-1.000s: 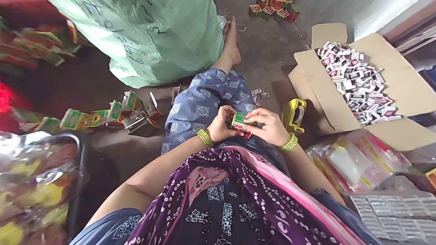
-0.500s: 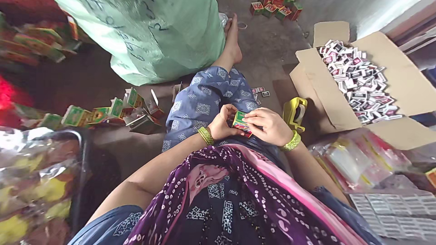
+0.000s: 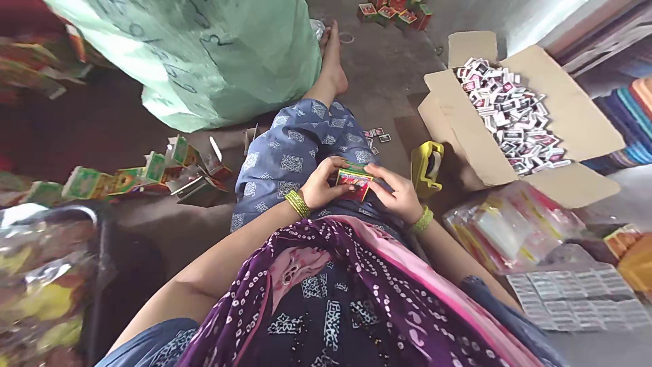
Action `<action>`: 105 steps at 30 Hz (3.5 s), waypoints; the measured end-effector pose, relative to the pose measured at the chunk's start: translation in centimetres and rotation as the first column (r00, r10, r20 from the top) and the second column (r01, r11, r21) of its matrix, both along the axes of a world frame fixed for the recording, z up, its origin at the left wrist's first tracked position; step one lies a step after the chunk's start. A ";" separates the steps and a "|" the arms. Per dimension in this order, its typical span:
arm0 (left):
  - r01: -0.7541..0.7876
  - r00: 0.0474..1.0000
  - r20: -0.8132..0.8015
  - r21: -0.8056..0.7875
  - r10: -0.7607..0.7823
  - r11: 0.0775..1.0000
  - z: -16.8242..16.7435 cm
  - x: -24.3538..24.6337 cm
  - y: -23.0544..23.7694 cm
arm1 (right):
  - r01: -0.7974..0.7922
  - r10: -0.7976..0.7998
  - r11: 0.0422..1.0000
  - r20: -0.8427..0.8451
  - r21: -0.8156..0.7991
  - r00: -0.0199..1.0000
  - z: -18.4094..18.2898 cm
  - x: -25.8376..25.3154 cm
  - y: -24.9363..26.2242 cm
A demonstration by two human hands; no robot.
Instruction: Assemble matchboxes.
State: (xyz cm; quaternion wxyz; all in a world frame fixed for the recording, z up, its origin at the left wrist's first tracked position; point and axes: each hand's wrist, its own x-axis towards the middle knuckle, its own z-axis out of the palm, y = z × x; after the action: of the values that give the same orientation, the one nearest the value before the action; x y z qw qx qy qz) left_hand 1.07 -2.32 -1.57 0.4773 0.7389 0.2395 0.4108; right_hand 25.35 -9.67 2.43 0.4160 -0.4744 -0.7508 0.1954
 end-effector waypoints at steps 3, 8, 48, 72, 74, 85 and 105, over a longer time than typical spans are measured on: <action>-0.038 0.999 0.002 -0.048 0.038 0.998 0.2 -0.5 -0.2 | 0.334 -0.337 0.926 0.013 -0.175 0.941 0.5 5.4 -0.2; -0.059 0.998 -0.014 -0.079 0.058 0.995 0.5 -0.8 -0.3 | 0.753 -0.643 0.552 0.392 -0.357 0.658 -1.0 16.7 -1.4; -0.055 0.998 0.005 -0.138 0.056 0.989 0.3 -0.6 -0.3 | 0.826 -0.694 0.223 0.511 -0.518 0.508 -4.4 15.5 -3.3; -0.080 0.996 0.032 -0.019 0.080 0.997 0.3 -0.4 0.1 | -0.146 -0.161 0.821 -0.468 -0.552 0.869 4.4 -3.5 2.1; -0.082 0.996 0.042 -0.028 0.083 0.996 0.3 -0.5 0.1 | -0.096 -0.200 0.800 -0.415 -0.592 0.888 3.7 -4.1 2.6; -0.250 0.966 -0.047 0.092 0.255 0.964 0.6 1.1 -0.3 | 0.112 -0.322 0.836 -0.314 -0.538 0.893 2.0 -4.8 2.9; -0.170 0.934 0.222 -0.410 0.279 0.896 1.4 -0.8 0.7 | -0.053 -0.007 0.573 -0.070 -0.818 0.998 6.0 -2.1 6.9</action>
State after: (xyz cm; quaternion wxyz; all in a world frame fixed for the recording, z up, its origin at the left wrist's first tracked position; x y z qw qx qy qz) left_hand 0.24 -1.59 -0.18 0.5902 0.5336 0.3310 0.5074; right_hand 23.20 -2.72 8.46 0.1713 -0.5964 -0.5679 0.5409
